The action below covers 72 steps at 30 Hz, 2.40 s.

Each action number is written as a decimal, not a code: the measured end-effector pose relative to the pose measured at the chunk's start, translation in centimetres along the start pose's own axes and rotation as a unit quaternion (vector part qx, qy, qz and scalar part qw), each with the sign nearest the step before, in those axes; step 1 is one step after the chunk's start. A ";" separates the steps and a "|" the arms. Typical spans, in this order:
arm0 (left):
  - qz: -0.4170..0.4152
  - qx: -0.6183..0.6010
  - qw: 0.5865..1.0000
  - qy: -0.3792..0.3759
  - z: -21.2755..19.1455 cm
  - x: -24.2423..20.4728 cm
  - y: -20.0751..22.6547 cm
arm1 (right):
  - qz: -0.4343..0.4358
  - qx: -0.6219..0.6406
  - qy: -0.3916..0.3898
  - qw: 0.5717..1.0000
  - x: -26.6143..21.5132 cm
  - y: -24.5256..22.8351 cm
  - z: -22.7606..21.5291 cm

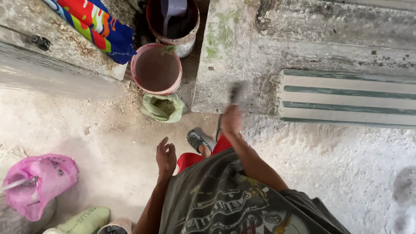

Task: The person scrapes a long, striped tile with a small metal tool, removing residue from the surface. They work along the length of the tile, holding it steady with one hand while scraping with the other.

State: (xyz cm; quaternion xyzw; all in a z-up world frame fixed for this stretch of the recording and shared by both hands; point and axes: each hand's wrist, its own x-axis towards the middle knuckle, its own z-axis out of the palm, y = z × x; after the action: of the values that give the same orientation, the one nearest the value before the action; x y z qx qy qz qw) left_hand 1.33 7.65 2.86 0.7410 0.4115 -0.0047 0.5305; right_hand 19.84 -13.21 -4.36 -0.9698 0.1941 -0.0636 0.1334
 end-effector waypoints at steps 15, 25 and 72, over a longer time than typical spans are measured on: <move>-0.013 -0.012 1.000 0.012 3.1 -1.4 1.1 | -0.420 0.167 -0.173 0.875 7.5 -2.2 3.9; -0.047 -0.055 0.995 0.073 5.9 -1.5 1.7 | -0.468 0.083 -0.084 0.876 12.2 -2.4 1.5; -0.057 -0.040 0.997 -0.024 2.7 -1.8 -3.4 | -0.161 0.154 -0.401 0.889 3.2 9.8 -16.6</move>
State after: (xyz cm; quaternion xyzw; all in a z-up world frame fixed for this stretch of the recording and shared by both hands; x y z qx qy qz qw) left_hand -0.74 4.74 -0.15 0.6943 0.4399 -0.0361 0.5684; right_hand 16.34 -27.04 8.93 -0.8980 -0.0470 0.2808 0.3355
